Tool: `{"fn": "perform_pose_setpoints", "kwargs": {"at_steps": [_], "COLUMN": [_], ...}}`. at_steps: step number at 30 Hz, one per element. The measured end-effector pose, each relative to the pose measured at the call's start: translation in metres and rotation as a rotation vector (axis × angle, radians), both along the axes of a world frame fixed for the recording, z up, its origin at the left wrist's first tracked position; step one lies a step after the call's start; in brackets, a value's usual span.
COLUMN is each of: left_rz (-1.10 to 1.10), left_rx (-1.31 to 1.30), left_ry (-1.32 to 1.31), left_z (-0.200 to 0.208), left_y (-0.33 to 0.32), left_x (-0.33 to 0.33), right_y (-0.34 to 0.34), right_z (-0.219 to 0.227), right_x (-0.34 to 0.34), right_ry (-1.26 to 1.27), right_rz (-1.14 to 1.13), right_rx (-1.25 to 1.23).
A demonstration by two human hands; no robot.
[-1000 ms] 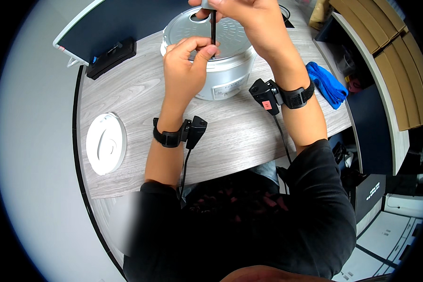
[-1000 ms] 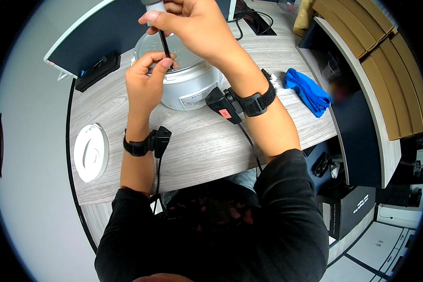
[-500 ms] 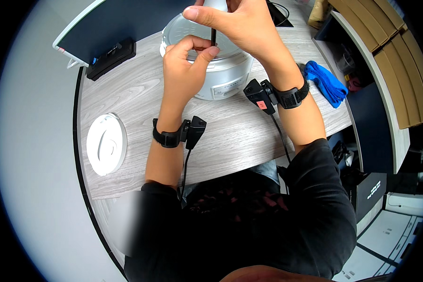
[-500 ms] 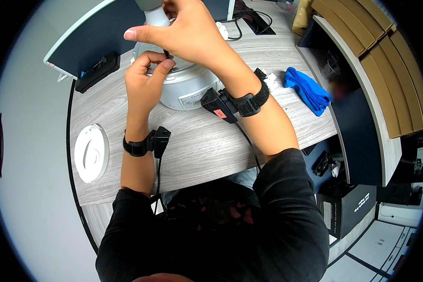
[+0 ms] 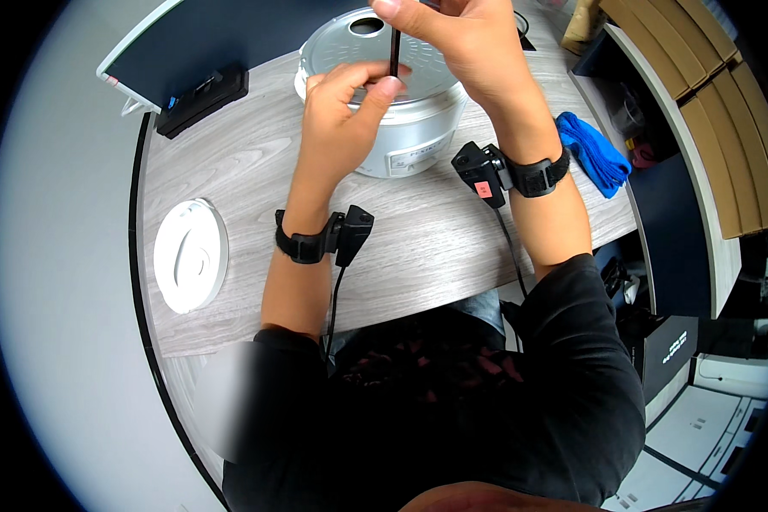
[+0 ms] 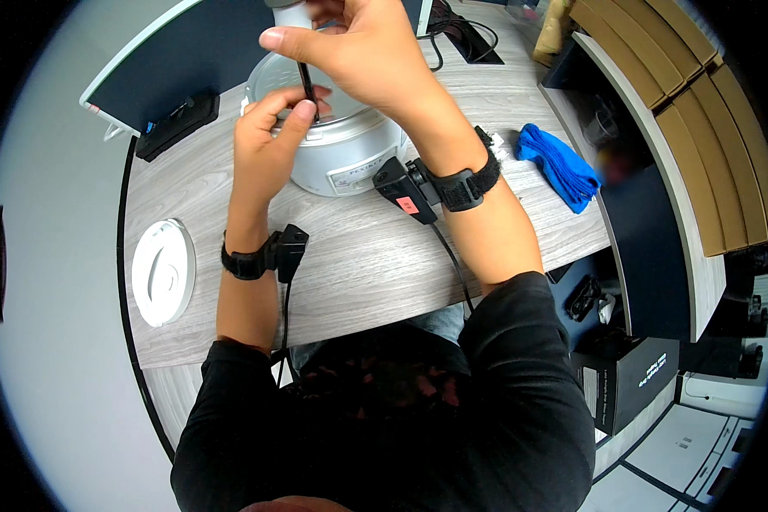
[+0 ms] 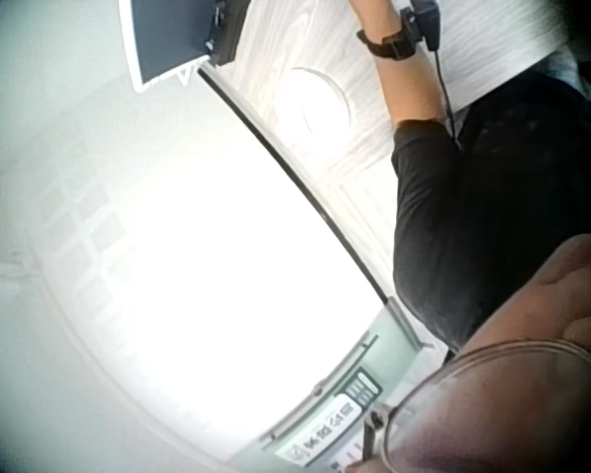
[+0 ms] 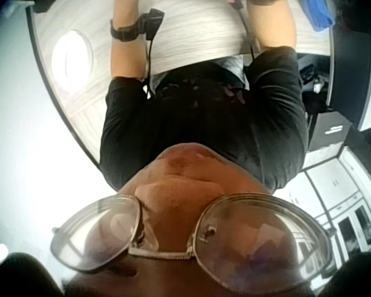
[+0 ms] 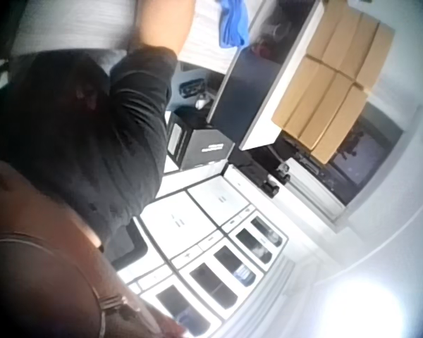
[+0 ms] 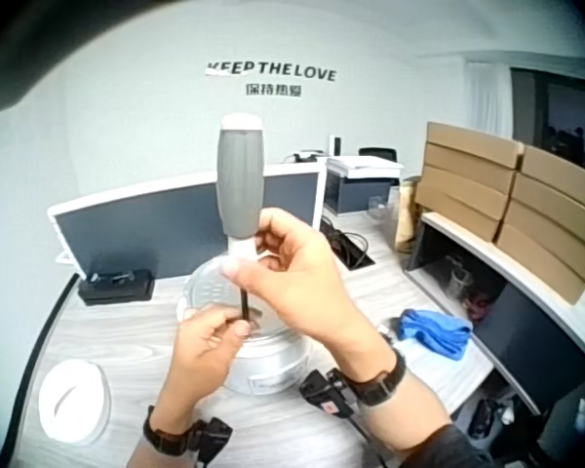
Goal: The person wipes a small white plastic piece with a blue cloth, then places a lid on a white appliance. They use a screwdriver to tighten screws on the lid, rotate the appliance to access different sides, and finally place a top cover on the appliance.
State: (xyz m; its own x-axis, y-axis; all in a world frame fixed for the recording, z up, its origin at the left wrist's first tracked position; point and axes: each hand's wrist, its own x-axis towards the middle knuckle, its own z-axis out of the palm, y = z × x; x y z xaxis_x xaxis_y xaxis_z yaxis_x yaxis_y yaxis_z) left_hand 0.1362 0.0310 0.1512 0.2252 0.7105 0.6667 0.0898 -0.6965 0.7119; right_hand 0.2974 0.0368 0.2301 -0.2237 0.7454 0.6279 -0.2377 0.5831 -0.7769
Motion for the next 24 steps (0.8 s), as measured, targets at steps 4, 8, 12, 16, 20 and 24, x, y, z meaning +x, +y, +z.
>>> {"fn": "perform_pose_setpoints", "kwargs": {"at_steps": [4,8,12,16,20,24], "left_rz": [0.044,0.041,0.057,0.045,-0.014,0.026], "left_rx": [-0.034,-0.027,0.052,0.047,0.081,0.062], "left_ry": [-0.082,-0.083,0.058,0.095,0.134,0.050], "left_z": [-0.003,-0.008,-0.003,-0.003,0.000,-0.002], "left_y": [-0.001,0.001,0.000,0.001,0.001,-0.001], "left_x": [0.005,0.004,0.002,-0.002,-0.005,-0.001], "right_y": [-0.005,-0.007,0.012,0.018,0.004,0.008], "right_z": [0.007,0.004,-0.004,-0.007,-0.002,-0.003], "right_x": [-0.012,-0.010,0.004,0.008,0.004,0.002], "right_ry": [-0.130,-0.119,0.037,0.083,-0.001,-0.048], "right_rz": [-0.236,-0.161,0.114,0.230,0.073,0.019], "right_rx": [0.010,0.027,0.045,-0.015,0.003,0.085]}}
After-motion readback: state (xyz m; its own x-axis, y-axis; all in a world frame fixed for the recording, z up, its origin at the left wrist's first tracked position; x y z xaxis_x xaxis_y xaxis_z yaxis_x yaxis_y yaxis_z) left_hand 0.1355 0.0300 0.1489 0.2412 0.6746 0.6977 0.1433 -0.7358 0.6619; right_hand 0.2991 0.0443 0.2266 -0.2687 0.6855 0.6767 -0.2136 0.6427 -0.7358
